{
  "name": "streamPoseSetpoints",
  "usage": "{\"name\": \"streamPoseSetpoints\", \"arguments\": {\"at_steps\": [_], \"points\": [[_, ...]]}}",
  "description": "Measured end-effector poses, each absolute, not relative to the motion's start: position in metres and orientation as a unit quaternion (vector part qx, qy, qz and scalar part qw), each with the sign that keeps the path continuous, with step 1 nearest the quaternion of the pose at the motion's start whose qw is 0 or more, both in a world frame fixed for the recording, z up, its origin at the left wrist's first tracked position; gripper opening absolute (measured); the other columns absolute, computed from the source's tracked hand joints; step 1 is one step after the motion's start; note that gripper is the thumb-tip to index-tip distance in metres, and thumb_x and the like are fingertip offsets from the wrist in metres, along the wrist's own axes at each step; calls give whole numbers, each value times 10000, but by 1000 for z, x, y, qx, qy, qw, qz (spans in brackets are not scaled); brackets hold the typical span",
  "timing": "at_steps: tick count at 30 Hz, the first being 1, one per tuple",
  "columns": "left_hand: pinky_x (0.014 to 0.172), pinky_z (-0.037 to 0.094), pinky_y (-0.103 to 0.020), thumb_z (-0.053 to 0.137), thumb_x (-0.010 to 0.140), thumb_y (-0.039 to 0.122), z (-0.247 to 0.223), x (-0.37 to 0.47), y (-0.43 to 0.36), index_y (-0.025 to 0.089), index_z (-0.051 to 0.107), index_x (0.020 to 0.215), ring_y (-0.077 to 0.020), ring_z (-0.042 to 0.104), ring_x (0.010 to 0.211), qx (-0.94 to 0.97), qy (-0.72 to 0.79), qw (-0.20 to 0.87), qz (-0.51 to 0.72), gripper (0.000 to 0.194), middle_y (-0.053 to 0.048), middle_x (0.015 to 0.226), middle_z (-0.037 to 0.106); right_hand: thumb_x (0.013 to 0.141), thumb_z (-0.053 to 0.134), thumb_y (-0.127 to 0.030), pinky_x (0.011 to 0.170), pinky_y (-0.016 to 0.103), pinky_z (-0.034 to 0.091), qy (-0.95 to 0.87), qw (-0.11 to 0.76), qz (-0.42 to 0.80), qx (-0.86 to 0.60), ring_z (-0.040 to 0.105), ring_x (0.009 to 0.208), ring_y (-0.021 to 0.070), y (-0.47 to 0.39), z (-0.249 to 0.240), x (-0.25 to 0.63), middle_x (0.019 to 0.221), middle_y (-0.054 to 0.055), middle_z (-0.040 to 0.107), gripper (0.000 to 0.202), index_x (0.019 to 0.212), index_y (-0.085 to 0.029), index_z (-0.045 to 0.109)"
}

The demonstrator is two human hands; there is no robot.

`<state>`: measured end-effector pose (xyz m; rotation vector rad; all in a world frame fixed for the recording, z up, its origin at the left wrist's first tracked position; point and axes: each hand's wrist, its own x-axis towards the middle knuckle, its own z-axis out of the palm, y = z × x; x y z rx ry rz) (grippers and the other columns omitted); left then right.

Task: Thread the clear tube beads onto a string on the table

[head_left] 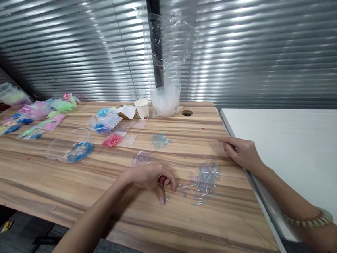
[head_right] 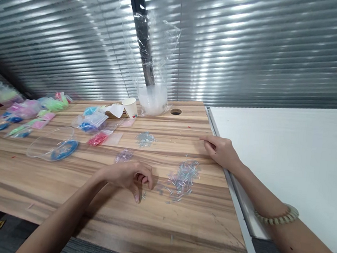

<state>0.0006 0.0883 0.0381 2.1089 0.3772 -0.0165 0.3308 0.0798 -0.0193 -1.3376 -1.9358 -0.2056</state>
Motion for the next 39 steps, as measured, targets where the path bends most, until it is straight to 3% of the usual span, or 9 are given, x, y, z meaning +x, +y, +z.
{"name": "streamPoseSetpoints", "arguments": {"at_steps": [4, 7, 10, 14, 18, 22, 27, 33, 39], "points": [[566, 364, -181, 864, 545, 127, 37, 5, 84, 143, 694, 844, -93, 462, 636, 860, 143, 491, -3, 344, 12, 740, 552, 833, 422, -202, 589, 231, 489, -763, 372, -75, -524, 609, 559, 119, 79, -19, 330, 786, 21, 718, 272, 885, -190, 689], [566, 382, -185, 826, 604, 94, 34, 9, 80, 132, 698, 779, -102, 495, 640, 845, 126, 519, 5, 221, -13, 741, 572, 833, 421, -201, 594, 237, 495, -760, 375, -65, -527, 611, 562, 122, 78, -19, 330, 807, 27, 720, 275, 896, -187, 688], [585, 412, -202, 771, 711, 199, 30, 12, 78, 124, 697, 721, -129, 542, 663, 827, 109, 552, 11, 106, -51, 723, 603, 830, 413, -190, 596, 240, 499, -754, 382, -55, -531, 616, 568, 124, 77, -20, 330, 813, 32, 720, 284, 895, -182, 689], [612, 441, -241, 669, 788, 431, 28, 12, 78, 117, 705, 691, -166, 579, 665, 820, 94, 563, 25, 331, -102, 671, 640, 830, 414, -180, 600, 244, 505, -733, 408, -55, -541, 626, 587, 130, 78, -25, 333, 790, 38, 714, 283, 901, -169, 687], [613, 449, -261, 617, 803, 506, 28, 10, 78, 115, 715, 684, -177, 589, 645, 825, 102, 555, 34, 420, -123, 657, 651, 838, 415, -184, 591, 257, 514, -700, 438, -49, -561, 631, 594, 138, 78, -24, 336, 778, 41, 710, 274, 905, -164, 680], [596, 446, -257, 616, 806, 505, 28, 10, 79, 122, 718, 668, -176, 587, 640, 829, 116, 545, 42, 420, -119, 645, 649, 856, 422, -177, 621, 275, 528, -712, 436, -18, -550, 653, 654, 154, 46, -6, 324, 820, 64, 714, 265, 939, -151, 672], [608, 445, -256, 602, 823, 498, 31, 10, 75, 124, 704, 640, -172, 583, 649, 845, 126, 517, 48, 429, -102, 645, 638, 921, 443, -209, 778, 267, 520, -773, 369, 169, -487, 643, 894, 152, -46, 11, 278, 991, 56, 692, 259, 1096, -202, 633], [646, 449, -253, 567, 878, 418, 33, 5, 63, 128, 683, 670, -167, 591, 685, 862, 163, 471, 95, 375, -90, 693, 651, 931, 460, -259, 768, 291, 499, -729, 403, 211, -511, 622, 868, 172, -92, 3, 259, 913, 69, 686, 226, 981, -185, 668], [686, 429, -242, 542, 904, 236, 16, -6, 38, 148, 636, 694, -156, 582, 724, 871, 245, 377, 197, 247, -51, 728, 634, 896, 538, -314, 818, 287, 445, -789, 328, 280, -438, 584, 861, 160, -81, 8, 243, 900, 43, 668, 200, 970, -204, 687]]}}
